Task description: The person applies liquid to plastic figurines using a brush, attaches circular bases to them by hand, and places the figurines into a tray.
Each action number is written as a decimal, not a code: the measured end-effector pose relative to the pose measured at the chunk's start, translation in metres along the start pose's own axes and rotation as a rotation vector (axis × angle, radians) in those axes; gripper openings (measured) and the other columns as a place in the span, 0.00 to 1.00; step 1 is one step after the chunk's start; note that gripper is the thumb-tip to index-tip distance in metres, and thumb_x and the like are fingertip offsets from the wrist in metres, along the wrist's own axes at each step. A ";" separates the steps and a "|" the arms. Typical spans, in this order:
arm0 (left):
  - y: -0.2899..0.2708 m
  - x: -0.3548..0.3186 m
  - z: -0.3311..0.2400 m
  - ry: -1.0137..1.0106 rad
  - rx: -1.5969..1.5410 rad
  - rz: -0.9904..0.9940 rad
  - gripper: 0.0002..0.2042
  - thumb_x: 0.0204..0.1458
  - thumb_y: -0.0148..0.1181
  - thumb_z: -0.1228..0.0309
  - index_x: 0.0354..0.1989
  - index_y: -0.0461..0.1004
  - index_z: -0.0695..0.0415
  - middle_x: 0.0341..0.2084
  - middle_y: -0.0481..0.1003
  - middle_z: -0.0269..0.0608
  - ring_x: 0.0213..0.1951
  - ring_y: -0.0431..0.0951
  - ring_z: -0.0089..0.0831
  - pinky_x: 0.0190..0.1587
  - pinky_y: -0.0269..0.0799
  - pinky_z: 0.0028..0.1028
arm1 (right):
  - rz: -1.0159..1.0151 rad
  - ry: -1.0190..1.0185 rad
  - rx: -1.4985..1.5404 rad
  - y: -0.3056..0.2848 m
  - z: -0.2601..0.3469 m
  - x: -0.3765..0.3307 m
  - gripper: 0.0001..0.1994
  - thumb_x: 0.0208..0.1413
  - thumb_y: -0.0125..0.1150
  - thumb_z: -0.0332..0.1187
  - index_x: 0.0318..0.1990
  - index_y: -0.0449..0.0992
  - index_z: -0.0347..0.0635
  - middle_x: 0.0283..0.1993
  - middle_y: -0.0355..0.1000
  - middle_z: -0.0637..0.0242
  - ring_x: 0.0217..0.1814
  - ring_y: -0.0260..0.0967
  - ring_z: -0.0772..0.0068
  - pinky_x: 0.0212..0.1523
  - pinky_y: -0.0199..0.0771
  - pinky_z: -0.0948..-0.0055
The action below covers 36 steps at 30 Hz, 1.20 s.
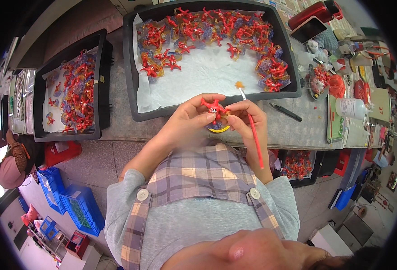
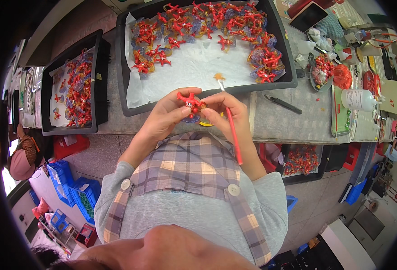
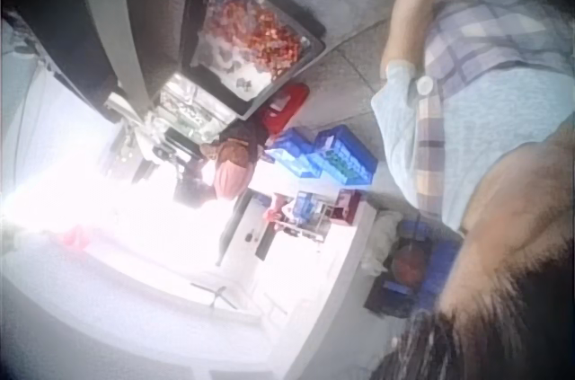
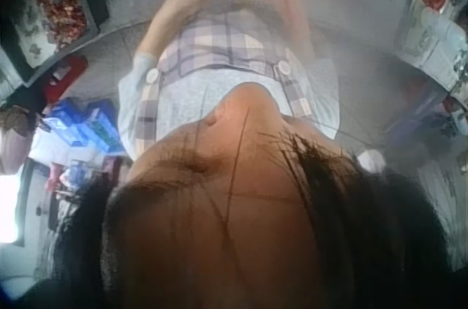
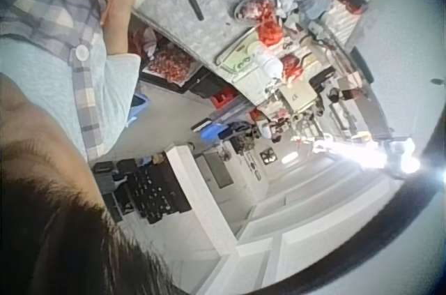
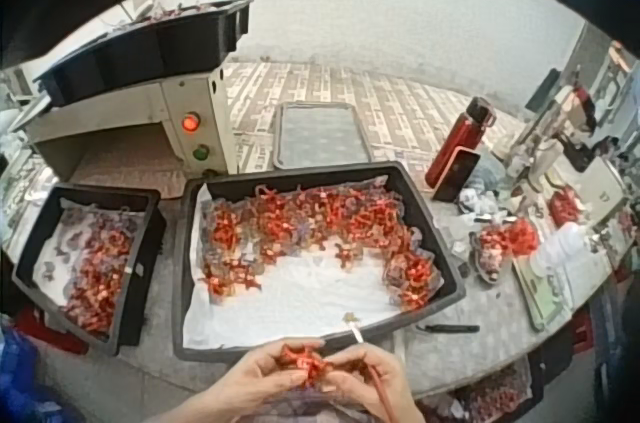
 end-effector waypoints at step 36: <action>0.007 -0.012 -0.033 0.465 0.217 0.080 0.39 0.41 0.55 0.88 0.63 0.45 0.53 0.56 0.57 0.46 0.54 0.65 0.33 0.55 0.65 0.31 | -0.169 -0.463 -0.600 -0.007 0.033 -0.015 0.06 0.50 0.57 0.27 0.37 0.73 0.39 0.30 0.71 0.62 0.32 0.70 0.69 0.31 0.68 0.75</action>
Point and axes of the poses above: each hand's wrist, its own x-axis towards the middle knuckle, its own y-axis out of the palm, z = x × y, the point moved 10 cm from there along x, towards the middle knuckle
